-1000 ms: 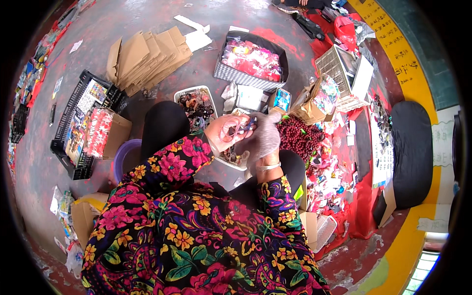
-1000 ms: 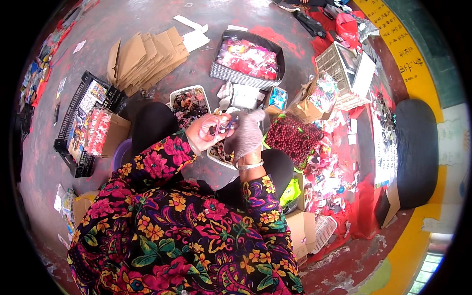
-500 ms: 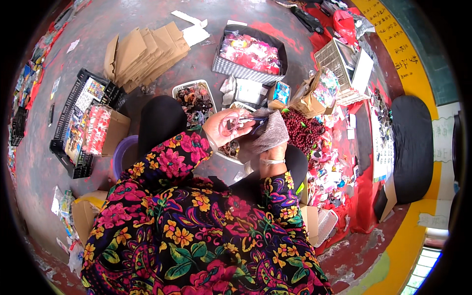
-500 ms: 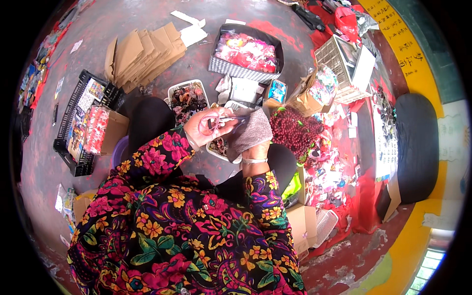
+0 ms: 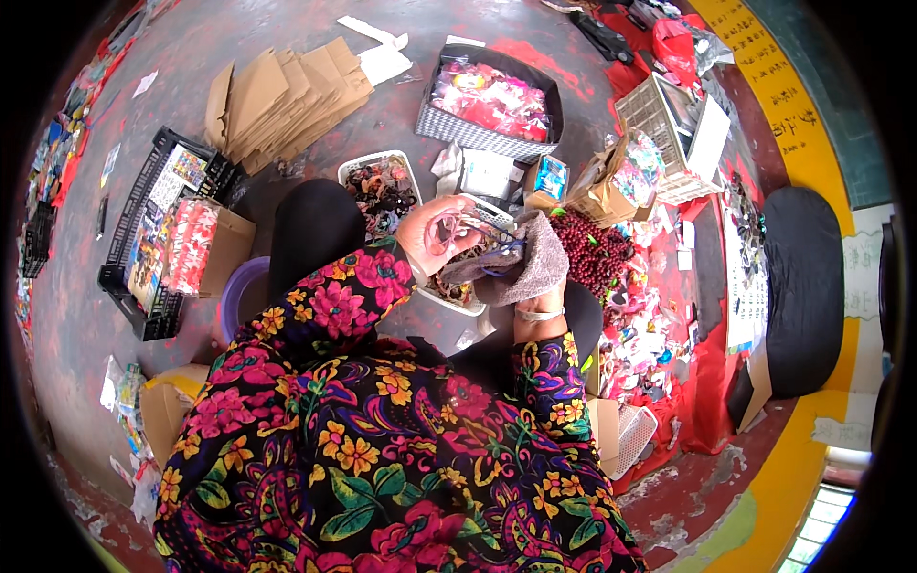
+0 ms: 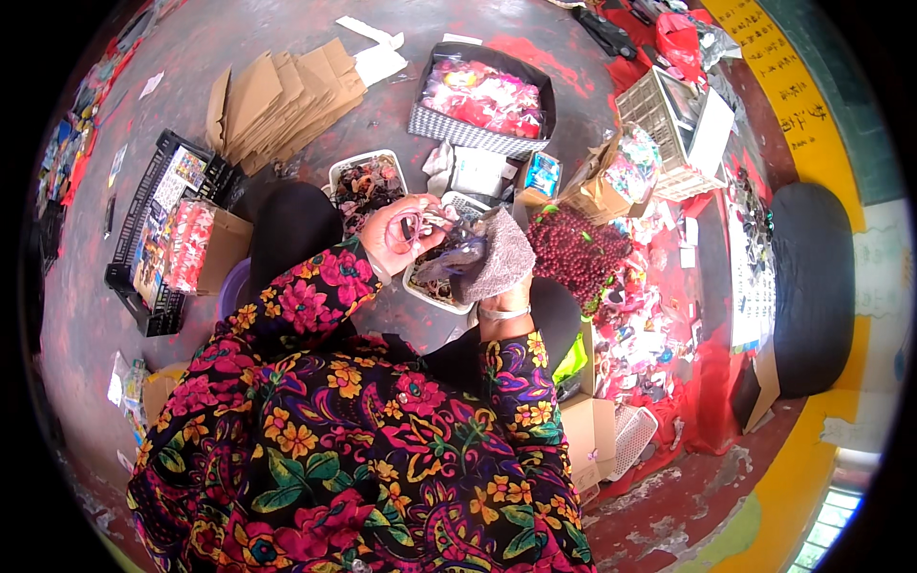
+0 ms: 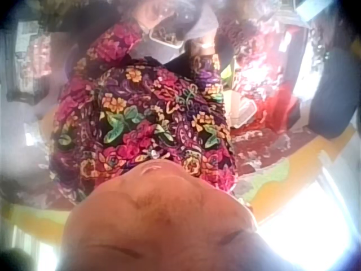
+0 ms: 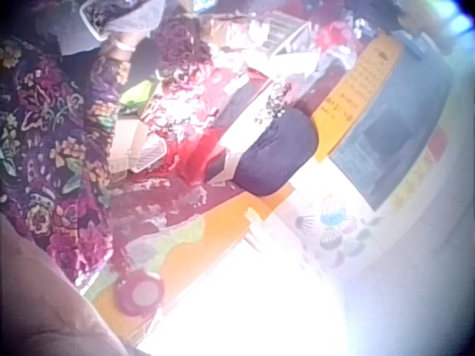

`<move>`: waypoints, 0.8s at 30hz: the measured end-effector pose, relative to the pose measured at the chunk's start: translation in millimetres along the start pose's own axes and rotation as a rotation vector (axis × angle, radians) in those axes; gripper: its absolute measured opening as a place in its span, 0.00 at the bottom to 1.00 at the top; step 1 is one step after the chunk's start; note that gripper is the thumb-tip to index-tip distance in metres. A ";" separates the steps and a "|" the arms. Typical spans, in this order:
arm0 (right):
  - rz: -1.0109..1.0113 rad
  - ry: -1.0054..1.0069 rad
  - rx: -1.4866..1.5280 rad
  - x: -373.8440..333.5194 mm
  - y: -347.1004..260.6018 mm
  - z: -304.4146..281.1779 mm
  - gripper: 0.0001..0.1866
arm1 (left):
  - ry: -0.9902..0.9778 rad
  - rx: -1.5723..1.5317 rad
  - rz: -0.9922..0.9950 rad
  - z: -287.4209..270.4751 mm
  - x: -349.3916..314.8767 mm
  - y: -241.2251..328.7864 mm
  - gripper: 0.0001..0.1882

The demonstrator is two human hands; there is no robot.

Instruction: The person sits on the floor and wipes small jewelry items, such as earrings, with a cloth. They pick up items from a white plastic basket, rub them with a grey cloth, and place them into a second basket. The process is repeated continuously for various small accessories.

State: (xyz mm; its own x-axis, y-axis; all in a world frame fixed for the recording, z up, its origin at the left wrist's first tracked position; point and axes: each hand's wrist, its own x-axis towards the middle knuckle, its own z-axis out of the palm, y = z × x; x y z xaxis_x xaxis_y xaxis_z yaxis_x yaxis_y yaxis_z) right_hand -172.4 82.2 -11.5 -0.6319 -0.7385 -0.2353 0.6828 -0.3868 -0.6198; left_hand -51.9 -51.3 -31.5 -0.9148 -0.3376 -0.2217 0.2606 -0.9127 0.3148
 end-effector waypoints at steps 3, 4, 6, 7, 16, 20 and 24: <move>0.024 -0.004 0.006 -1.8 -3.7 6.6 0.11 | -0.136 0.158 0.025 9.0 -9.1 -1.7 0.12; 0.030 -0.001 0.002 -2.1 -6.2 9.8 0.11 | -0.194 0.238 0.043 15.0 -13.1 -1.3 0.13; 0.029 0.062 -0.079 -2.5 -10.8 19.2 0.10 | -0.152 0.189 -0.081 18.2 -15.8 3.0 0.14; 0.029 0.093 -0.119 -3.1 -13.5 25.1 0.09 | -0.131 0.164 -0.143 20.0 -17.3 5.0 0.15; -0.017 0.036 -0.029 2.8 -13.5 6.0 0.10 | -0.154 0.039 -0.063 -6.5 3.0 -1.7 0.14; -0.022 0.050 0.027 -0.8 -14.4 7.7 0.11 | -0.086 0.108 -0.068 16.4 -6.6 6.1 0.13; -0.098 0.018 -0.187 6.0 -12.8 -4.7 0.10 | -0.303 0.151 -0.067 20.1 -10.0 12.4 0.11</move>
State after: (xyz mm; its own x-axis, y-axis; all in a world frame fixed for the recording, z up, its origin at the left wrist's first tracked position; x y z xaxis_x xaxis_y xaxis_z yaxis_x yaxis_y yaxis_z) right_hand -186.6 85.3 -8.5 -0.6997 -0.6915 -0.1797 0.5387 -0.3454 -0.7685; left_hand -45.7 -54.5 -6.7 -0.9844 -0.1734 0.0307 0.1687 -0.8784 0.4471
